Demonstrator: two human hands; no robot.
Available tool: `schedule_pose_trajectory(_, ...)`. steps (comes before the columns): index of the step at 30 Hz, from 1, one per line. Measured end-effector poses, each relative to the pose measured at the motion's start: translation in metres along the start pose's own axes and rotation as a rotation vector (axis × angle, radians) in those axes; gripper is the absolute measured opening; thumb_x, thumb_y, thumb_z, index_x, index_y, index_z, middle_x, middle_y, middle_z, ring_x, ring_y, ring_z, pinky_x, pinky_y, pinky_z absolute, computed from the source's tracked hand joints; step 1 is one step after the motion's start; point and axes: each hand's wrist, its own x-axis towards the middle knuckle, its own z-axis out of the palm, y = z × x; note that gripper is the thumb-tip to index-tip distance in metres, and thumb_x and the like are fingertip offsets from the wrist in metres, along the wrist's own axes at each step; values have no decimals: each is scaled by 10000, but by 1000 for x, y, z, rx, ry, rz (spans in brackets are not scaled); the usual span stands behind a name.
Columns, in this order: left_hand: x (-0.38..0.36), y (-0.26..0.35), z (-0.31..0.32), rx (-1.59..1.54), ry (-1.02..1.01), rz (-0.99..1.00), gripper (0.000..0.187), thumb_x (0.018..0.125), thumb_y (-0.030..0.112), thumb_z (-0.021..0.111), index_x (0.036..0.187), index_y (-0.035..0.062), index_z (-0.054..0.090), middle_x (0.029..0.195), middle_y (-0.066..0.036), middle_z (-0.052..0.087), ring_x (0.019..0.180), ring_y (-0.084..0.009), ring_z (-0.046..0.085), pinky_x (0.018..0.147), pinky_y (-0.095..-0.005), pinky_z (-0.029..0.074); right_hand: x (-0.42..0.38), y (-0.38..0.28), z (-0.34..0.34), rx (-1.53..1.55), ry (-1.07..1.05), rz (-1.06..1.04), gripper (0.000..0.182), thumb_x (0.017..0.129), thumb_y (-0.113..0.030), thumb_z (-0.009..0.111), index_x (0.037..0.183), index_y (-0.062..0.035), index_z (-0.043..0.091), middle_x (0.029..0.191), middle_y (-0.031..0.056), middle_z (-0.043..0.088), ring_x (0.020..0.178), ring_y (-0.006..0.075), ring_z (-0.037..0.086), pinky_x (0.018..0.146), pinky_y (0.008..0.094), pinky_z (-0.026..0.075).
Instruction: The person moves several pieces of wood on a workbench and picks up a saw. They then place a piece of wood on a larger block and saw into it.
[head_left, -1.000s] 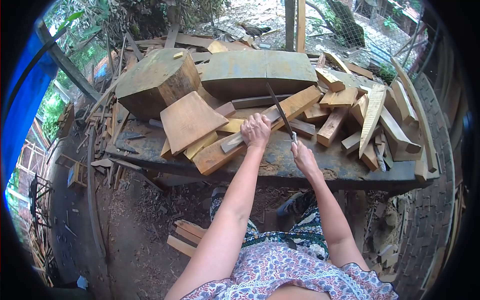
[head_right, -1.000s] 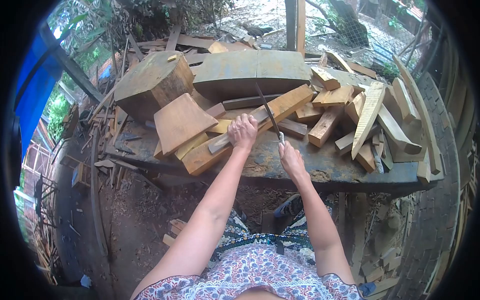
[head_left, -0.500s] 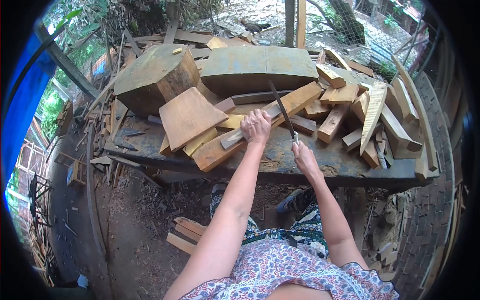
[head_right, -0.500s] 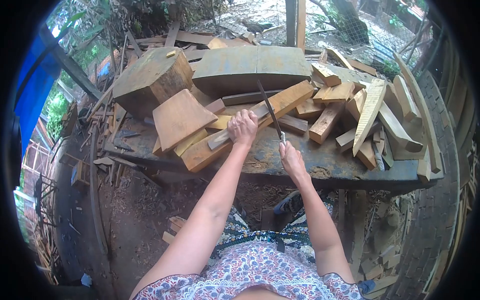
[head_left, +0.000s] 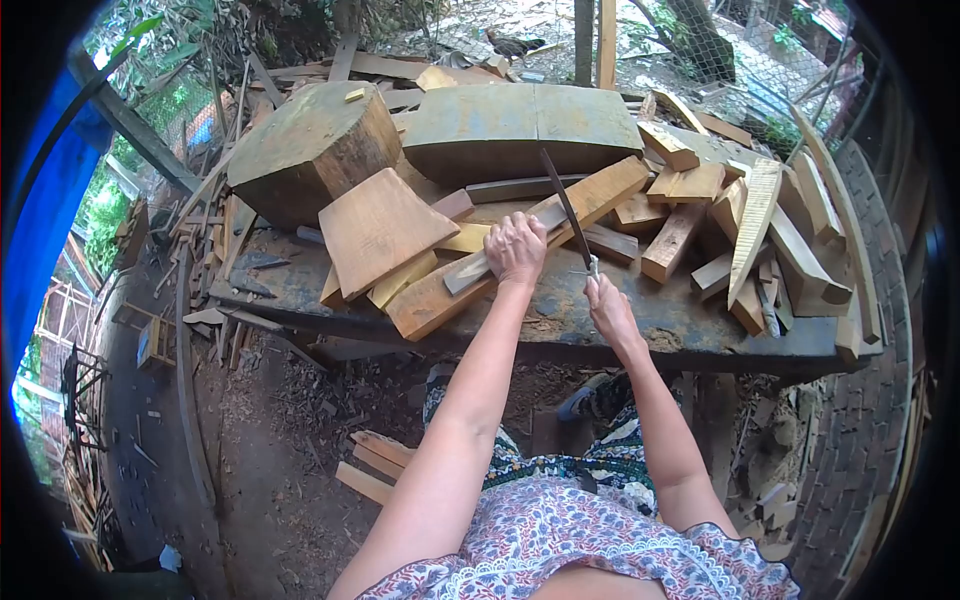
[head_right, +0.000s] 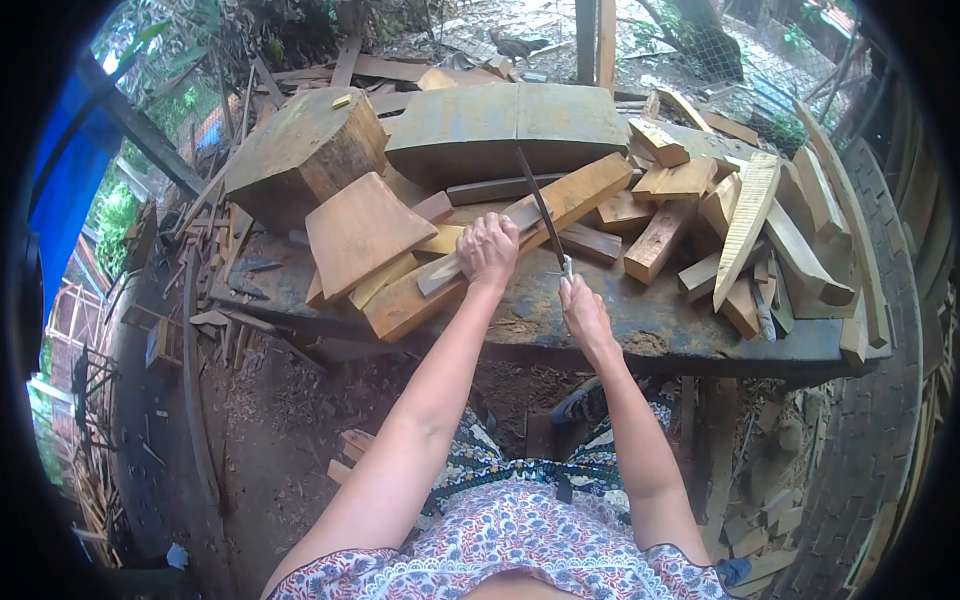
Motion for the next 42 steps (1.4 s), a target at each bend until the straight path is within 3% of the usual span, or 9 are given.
schedule_pose_trajectory(22, 1, 0, 3, -18, 72, 22, 248, 847, 252, 492, 713, 73, 597, 737, -123, 638, 717, -293, 628, 676, -413, 477, -1, 1, 22, 152, 21, 37, 357, 990, -352, 364, 984, -25, 506, 856, 269, 600, 866, 477, 558, 721, 518, 414)
schedule_pose_trajectory(42, -1, -2, -4, -15, -66, 27, 302, 882, 308, 455, 846, 62, 627, 840, -130, 654, 804, -296, 633, 741, -426, 471, -2, 2, 6, 91, 14, -25, 366, 986, -350, 348, 993, -16, 500, 846, 274, 599, 872, 485, 550, 738, 538, 405)
